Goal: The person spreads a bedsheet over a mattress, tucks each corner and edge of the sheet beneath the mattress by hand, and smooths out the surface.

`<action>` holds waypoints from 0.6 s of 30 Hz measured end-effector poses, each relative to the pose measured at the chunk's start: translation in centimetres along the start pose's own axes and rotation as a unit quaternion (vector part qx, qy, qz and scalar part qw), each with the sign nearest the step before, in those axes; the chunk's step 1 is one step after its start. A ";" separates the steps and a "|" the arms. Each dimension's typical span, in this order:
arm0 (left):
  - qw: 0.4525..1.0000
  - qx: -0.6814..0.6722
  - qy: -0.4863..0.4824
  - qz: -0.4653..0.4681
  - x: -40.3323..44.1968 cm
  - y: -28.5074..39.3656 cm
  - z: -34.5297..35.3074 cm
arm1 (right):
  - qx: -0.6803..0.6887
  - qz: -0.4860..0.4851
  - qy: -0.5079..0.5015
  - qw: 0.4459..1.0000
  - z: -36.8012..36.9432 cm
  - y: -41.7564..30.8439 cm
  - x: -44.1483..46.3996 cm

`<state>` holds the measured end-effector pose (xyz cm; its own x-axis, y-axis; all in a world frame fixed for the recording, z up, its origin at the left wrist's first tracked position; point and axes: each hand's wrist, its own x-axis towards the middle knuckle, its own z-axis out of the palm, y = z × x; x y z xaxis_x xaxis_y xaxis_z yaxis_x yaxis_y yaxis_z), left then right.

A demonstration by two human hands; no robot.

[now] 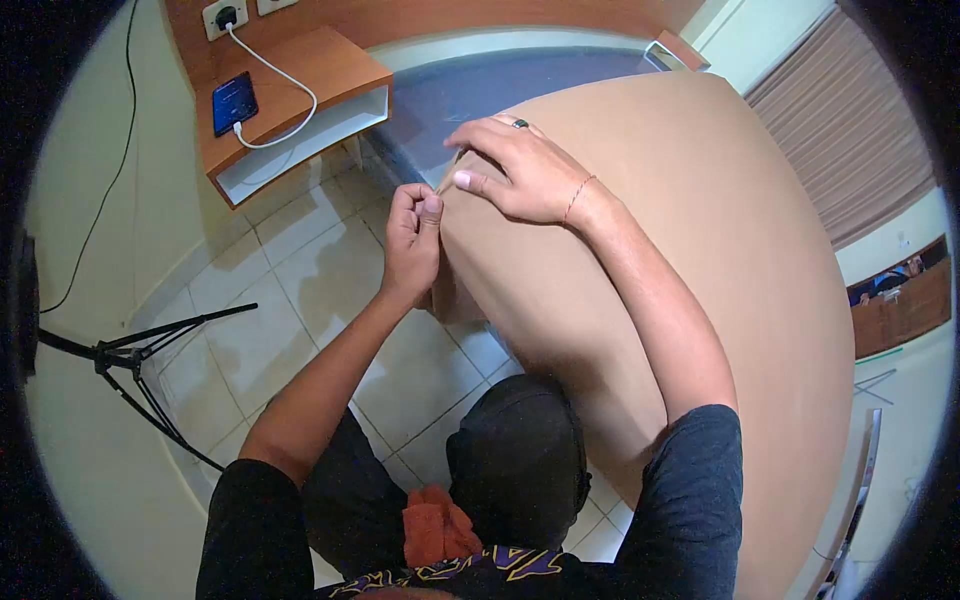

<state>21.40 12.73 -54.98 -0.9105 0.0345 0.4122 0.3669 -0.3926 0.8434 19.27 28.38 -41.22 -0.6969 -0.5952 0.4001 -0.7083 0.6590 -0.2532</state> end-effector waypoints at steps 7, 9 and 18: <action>0.994 -0.035 -0.090 -0.059 1.0 0.2 -1.3 | -0.033 0.021 -0.077 0.996 0.0 -0.5 0.4; 0.991 0.031 -0.127 -0.032 1.1 1.0 -2.0 | -0.012 0.031 -0.072 0.997 0.0 -0.7 0.5; 0.963 0.180 -0.201 -0.012 1.4 0.1 -3.9 | -0.015 0.050 -0.070 0.996 1.0 -0.4 1.2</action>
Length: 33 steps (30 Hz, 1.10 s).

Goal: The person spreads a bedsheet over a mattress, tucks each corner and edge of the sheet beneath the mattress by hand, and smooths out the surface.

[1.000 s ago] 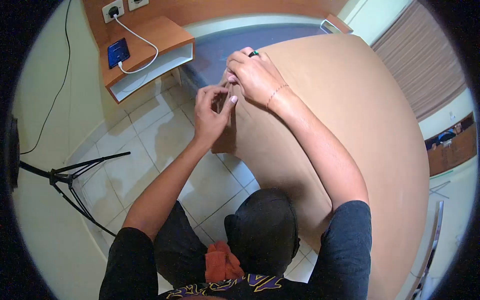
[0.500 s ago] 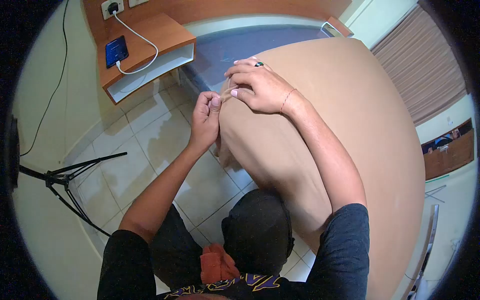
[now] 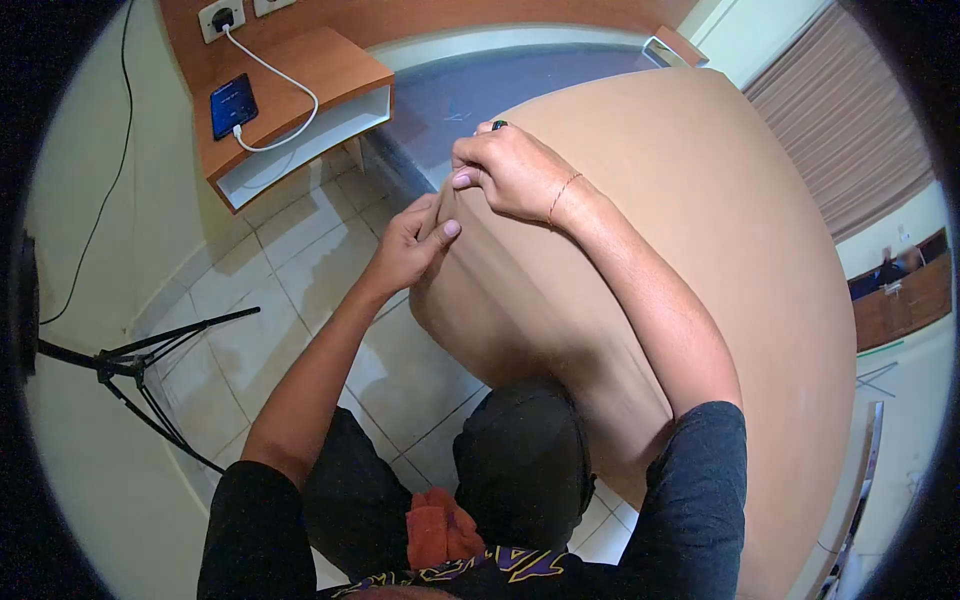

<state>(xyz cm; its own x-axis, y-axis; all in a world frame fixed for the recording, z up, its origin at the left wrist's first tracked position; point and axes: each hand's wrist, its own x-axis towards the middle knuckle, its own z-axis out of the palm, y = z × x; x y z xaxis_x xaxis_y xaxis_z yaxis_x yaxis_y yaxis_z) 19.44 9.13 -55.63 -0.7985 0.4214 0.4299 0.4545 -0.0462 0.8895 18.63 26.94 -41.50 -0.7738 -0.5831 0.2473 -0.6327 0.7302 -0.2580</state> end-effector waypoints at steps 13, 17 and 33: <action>0.968 -0.227 0.019 -0.103 0.6 -1.9 -0.5 | 0.016 0.003 0.004 1.000 -0.1 -0.2 0.0; 0.965 -0.232 0.005 -0.122 0.4 -2.7 -0.3 | 0.003 -0.007 -0.001 1.000 0.0 -0.5 0.1; 0.960 -0.248 -0.027 -0.126 0.5 -2.8 -1.2 | -0.053 -0.006 -0.012 0.999 0.6 -0.1 0.5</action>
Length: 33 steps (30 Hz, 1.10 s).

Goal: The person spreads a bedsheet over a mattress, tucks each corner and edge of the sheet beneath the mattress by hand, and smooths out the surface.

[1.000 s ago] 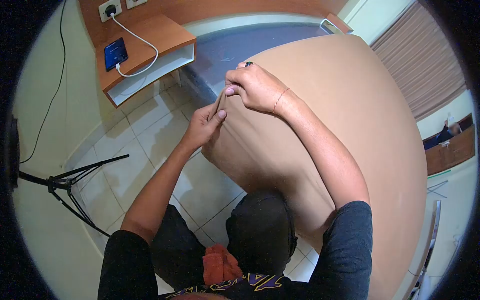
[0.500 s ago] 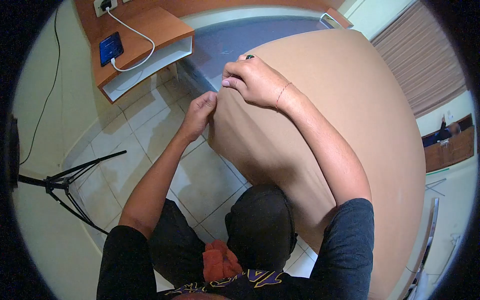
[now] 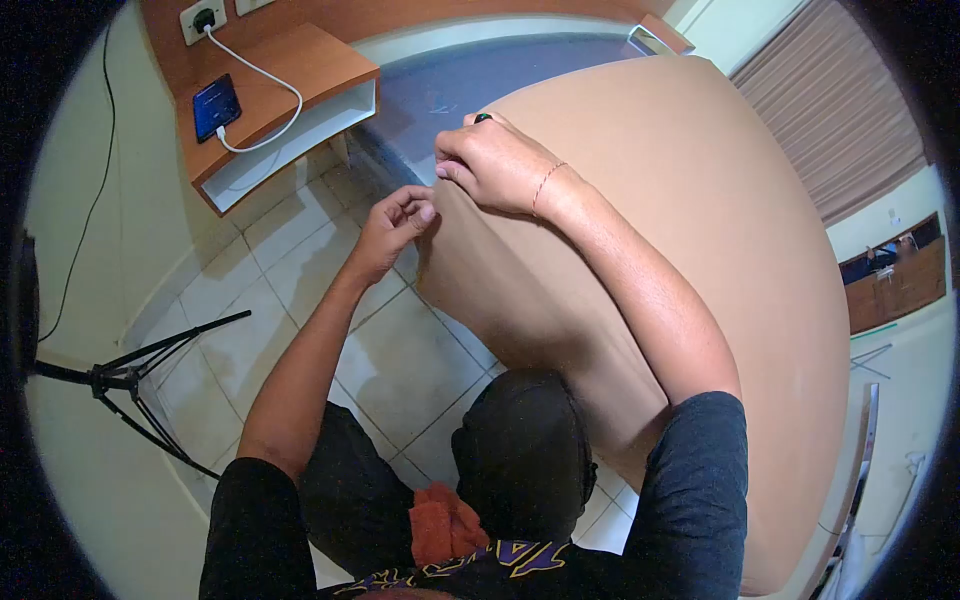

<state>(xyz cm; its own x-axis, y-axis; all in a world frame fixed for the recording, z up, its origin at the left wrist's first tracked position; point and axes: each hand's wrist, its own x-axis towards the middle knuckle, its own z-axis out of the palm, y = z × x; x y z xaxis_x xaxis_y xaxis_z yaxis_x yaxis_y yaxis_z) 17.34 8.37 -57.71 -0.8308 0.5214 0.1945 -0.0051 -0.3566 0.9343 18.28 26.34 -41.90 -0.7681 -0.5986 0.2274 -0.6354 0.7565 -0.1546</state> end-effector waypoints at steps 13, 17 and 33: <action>0.995 0.062 0.056 0.053 -0.1 -1.5 1.0 | -0.097 0.020 -0.191 0.977 0.0 0.9 4.2; 0.938 0.300 -0.040 0.167 -0.2 -0.3 0.5 | -0.030 0.012 -0.185 0.982 -0.9 1.0 3.9; 0.962 -0.163 -0.059 -0.213 -0.1 -1.0 -1.5 | 0.045 0.023 -0.168 0.985 -1.3 1.2 3.5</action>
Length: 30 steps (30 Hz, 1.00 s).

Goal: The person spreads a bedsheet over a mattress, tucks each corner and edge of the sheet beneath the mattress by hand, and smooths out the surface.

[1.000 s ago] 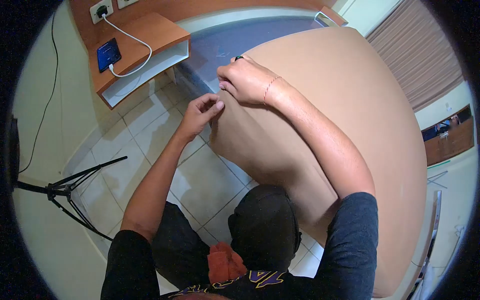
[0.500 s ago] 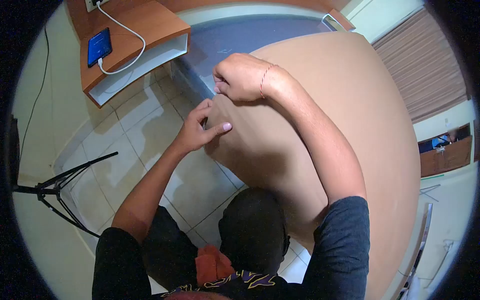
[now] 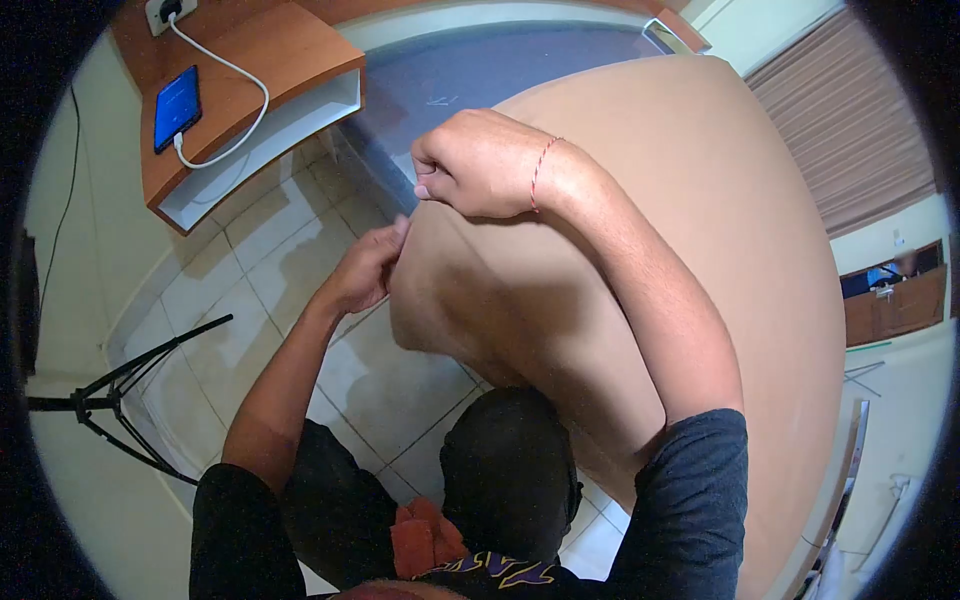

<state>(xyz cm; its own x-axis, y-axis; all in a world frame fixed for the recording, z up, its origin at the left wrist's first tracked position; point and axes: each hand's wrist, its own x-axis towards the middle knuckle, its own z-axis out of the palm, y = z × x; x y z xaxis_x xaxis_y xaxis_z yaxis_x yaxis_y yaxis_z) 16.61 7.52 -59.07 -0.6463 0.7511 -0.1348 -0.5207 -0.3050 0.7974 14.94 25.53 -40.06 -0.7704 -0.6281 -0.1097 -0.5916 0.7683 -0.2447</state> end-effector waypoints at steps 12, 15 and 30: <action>0.821 0.417 0.129 0.368 0.4 -0.6 0.2 | -0.041 -0.007 0.003 0.999 0.2 0.1 0.4; 0.794 0.475 0.123 0.358 -0.4 0.4 1.3 | -0.045 -0.007 0.004 0.999 0.3 0.2 0.4; 0.990 -0.104 0.082 0.051 0.9 -2.6 0.9 | -0.034 0.005 -0.005 0.999 0.4 -0.1 0.4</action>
<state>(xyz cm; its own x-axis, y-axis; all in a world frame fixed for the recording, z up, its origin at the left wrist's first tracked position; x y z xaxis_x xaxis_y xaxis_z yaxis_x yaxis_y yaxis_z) 17.88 9.48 -60.72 -0.7744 0.6103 -0.1667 -0.5406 -0.5016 0.6754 14.78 25.22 -40.43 -0.7744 -0.6210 -0.1207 -0.5989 0.7811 -0.1766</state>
